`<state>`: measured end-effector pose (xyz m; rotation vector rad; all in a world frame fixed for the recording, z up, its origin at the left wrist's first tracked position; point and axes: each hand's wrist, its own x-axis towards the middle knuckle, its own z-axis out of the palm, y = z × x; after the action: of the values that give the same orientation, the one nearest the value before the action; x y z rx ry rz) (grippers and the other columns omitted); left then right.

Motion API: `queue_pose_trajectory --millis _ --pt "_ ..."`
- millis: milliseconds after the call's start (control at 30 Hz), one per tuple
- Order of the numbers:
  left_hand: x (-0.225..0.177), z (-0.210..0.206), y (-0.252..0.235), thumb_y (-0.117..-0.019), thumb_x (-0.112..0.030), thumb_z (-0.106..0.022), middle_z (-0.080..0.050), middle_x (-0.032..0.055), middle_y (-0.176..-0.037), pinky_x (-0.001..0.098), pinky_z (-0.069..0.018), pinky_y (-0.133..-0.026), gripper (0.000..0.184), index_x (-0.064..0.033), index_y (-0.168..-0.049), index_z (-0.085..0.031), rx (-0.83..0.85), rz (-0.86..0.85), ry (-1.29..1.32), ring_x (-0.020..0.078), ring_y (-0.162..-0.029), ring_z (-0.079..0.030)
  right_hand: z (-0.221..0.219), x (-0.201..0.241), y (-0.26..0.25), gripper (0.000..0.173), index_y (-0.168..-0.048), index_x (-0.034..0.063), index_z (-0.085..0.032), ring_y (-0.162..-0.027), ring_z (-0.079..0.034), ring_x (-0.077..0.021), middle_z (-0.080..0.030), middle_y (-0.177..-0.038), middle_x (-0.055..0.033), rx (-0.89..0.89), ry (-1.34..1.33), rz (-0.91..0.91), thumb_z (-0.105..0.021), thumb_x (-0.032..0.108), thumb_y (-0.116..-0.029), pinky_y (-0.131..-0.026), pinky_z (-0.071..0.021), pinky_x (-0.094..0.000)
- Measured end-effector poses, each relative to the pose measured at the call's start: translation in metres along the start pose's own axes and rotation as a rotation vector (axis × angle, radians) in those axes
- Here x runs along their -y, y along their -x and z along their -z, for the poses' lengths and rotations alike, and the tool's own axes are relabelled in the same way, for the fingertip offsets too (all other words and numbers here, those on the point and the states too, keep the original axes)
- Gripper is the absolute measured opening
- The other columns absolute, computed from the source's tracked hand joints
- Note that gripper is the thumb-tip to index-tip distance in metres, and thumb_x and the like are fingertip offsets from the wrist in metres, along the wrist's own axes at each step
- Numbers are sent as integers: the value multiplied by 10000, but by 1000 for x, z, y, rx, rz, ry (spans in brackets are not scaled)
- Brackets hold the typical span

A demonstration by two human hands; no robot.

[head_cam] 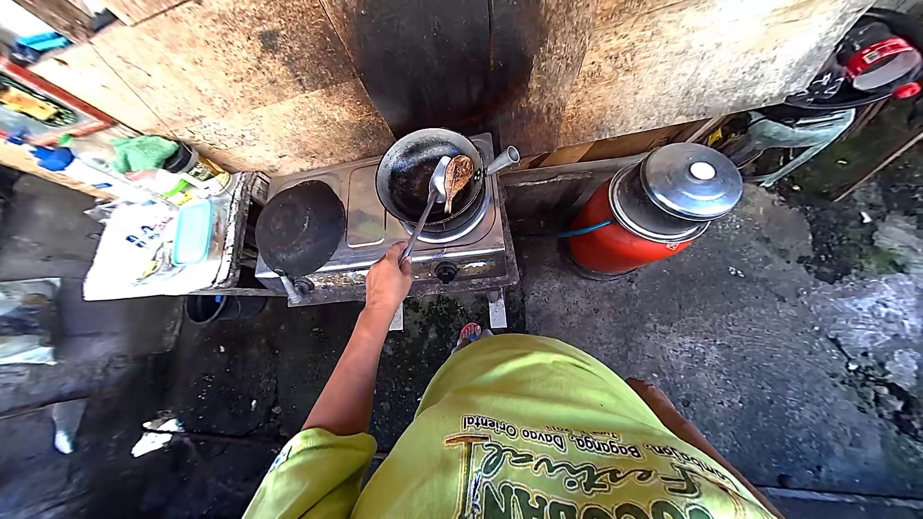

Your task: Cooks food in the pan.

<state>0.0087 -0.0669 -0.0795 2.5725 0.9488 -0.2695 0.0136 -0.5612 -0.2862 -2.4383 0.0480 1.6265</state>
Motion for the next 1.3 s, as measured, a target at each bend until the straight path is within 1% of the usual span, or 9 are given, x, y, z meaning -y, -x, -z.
queue_pose_trajectory --millis 100,200,300,433,633,733,900,1167,1300 --pt "-6 4 -2 -1085 -249 -534 -723 208 -1121 612 -518 -924 393 -168 -1469 -557 14 13 -5 407 -1027 -701 5 1 -1 459 -1332 12 -644 -1342 -567 -409 -635 -1366 -258 -4 13 6 -488 375 -1099 -1131 -409 -590" --pt "-9 5 2 -1089 -251 -522 -715 211 -1175 618 -519 -931 397 -167 -1476 -551 4 -3 -46 417 -1055 -698 4 3 -1 459 -1331 9 -645 -1346 -564 -406 -631 -1372 -256 12 12 3 -492 373 -1097 -1133 -404 -597" --pt "-16 6 7 -1089 -231 -520 -699 234 -1197 620 -518 -934 406 -127 -1481 -539 5 -31 -72 435 -1065 -691 3 8 4 448 -1331 -10 -639 -1359 -548 -422 -623 -1376 -274 16 1 -2 -484 343 -1102 -1142 -392 -600" --pt "-21 6 9 -1095 -237 -506 -695 232 -1211 610 -520 -939 409 -130 -1489 -528 8 -38 -110 433 -1076 -689 -7 -3 -11 448 -1309 18 -662 -1333 -575 -403 -648 -1347 -253 13 14 -5 -491 372 -1093 -1125 -416 -596" --pt "-23 8 10 -1096 -239 -501 -687 226 -1240 595 -526 -937 418 -132 -1499 -518 11 -45 -147 423 -1080 -693 -4 6 -5 458 -1302 10 -665 -1336 -573 -404 -647 -1351 -253 8 15 -16 -500 381 -1089 -1125 -418 -591" --pt "-24 8 11 -1094 -233 -502 -690 228 -1234 584 -530 -942 421 -127 -1501 -514 13 -46 -155 416 -1080 -697 -2 11 -2 455 -1308 -2 -656 -1345 -564 -410 -633 -1368 -261 19 12 -14 -490 365 -1096 -1127 -411 -594" --pt "-23 8 11 -1094 -225 -502 -689 228 -1238 589 -531 -936 417 -121 -1498 -515 7 -59 -158 417 -1071 -700 -5 14 -1 445 -1318 10 -653 -1350 -560 -411 -631 -1374 -256 18 17 -5 -483 356 -1098 -1133 -408 -593" --pt "-24 8 10 -1091 -237 -512 -687 224 -1245 590 -531 -937 425 -123 -1500 -512 19 -58 -160 415 -1073 -698 -9 11 0 445 -1309 5 -657 -1348 -561 -412 -633 -1369 -258 19 7 -14 -493 356 -1092 -1129 -412 -592" --pt "-23 8 10 -1078 -228 -541 -690 235 -1217 596 -532 -925 425 -101 -1483 -528 2 -76 -142 421 -1055 -699 -7 13 3 441 -1285 -19 -659 -1341 -563 -421 -629 -1361 -278 21 11 -9 -492 342 -1096 -1124 -412 -600"
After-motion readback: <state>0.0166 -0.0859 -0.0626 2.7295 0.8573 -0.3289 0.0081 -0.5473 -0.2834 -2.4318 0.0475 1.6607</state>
